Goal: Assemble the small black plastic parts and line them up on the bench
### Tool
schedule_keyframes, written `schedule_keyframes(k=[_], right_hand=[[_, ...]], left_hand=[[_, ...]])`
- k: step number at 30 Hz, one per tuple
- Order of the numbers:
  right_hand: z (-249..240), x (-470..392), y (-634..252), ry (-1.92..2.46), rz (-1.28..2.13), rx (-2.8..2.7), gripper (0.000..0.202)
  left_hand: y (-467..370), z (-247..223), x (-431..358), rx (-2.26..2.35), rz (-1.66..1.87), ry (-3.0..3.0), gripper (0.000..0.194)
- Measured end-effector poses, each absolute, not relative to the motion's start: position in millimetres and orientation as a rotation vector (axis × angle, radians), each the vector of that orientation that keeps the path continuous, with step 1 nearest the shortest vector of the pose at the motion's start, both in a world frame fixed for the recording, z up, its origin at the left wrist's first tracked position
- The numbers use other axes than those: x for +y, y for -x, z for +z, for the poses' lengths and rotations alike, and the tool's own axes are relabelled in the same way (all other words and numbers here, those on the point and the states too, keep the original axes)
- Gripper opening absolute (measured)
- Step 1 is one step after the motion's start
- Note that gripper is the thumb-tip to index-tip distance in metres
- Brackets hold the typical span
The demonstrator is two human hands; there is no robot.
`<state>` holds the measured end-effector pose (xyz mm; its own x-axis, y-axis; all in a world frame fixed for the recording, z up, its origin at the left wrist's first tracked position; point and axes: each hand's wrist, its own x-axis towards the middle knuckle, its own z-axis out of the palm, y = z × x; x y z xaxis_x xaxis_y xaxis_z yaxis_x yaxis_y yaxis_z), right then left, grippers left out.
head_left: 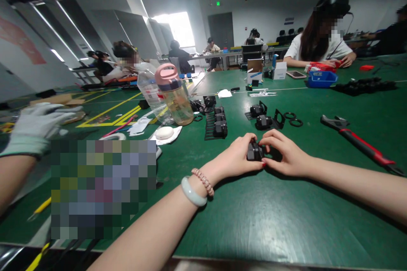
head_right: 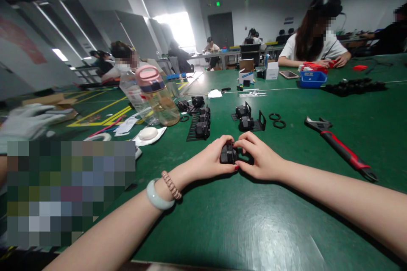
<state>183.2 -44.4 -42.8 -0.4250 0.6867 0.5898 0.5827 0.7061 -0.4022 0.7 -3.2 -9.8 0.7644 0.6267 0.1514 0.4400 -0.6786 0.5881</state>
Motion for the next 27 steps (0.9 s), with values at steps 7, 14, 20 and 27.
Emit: schedule_keyframes(k=[7,14,20,27], right_hand=[[-43.2,-48.0,-183.0,1.101,0.278,-2.182,0.033],[-45.7,-48.5,-182.3,1.161,0.426,-2.179,0.033],[-46.0,-47.9,-182.9,1.164,0.453,-2.169,0.032],[-45.0,-48.8,-182.5,1.183,0.462,-2.17,0.033]], left_hand=[[-0.3,-12.4,-1.9,0.796,0.475,-2.415,0.047],[0.5,-14.9,-1.0,0.809,0.474,-2.421,0.051],[0.7,-15.0,-0.6,0.807,0.466,-2.425,0.051],[0.6,-13.7,-1.3,0.796,0.463,-2.431,0.05]])
